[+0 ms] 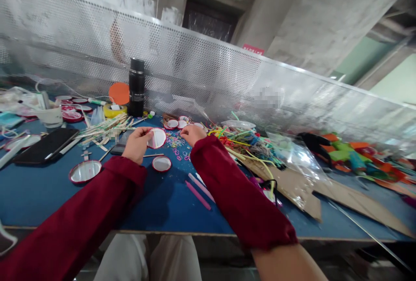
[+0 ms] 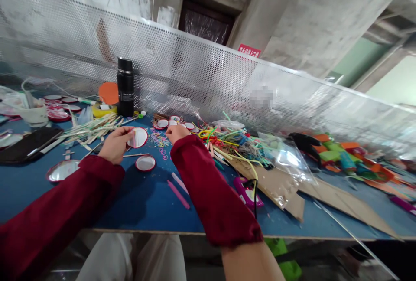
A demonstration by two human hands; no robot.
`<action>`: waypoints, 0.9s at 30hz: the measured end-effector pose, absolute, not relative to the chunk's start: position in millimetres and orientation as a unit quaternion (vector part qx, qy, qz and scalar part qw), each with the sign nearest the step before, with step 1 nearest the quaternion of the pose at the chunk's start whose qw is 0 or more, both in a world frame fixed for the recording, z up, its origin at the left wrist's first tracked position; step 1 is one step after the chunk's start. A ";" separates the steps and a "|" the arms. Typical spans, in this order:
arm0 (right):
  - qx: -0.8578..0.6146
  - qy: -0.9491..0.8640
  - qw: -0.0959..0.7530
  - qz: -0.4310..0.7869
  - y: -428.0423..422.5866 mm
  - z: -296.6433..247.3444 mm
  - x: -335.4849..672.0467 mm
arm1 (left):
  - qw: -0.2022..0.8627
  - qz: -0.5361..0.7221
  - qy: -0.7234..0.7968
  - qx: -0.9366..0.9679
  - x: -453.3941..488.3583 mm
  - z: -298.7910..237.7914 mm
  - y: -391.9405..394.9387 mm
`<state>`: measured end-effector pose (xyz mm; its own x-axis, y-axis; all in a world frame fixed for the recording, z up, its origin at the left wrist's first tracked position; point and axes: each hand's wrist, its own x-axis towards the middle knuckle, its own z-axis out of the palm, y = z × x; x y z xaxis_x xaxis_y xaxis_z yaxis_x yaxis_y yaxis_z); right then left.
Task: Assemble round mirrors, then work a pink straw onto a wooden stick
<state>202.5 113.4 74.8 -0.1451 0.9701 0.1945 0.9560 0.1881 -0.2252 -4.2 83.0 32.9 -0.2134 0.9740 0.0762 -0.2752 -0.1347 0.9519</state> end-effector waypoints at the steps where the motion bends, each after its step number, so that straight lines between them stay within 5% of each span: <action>1: -0.638 -0.758 0.133 0.028 122.9 71.1 200.6 | 0.490 0.640 0.442 0.393 -3.6 31.2 84.5; 7: -0.644 -0.755 0.092 0.081 160.7 46.9 190.8 | 0.494 0.639 0.427 0.406 1.9 21.4 90.7; 27: -0.637 -0.687 0.241 0.255 180.7 30.0 223.3 | 0.489 0.653 0.412 0.405 0.5 23.3 88.1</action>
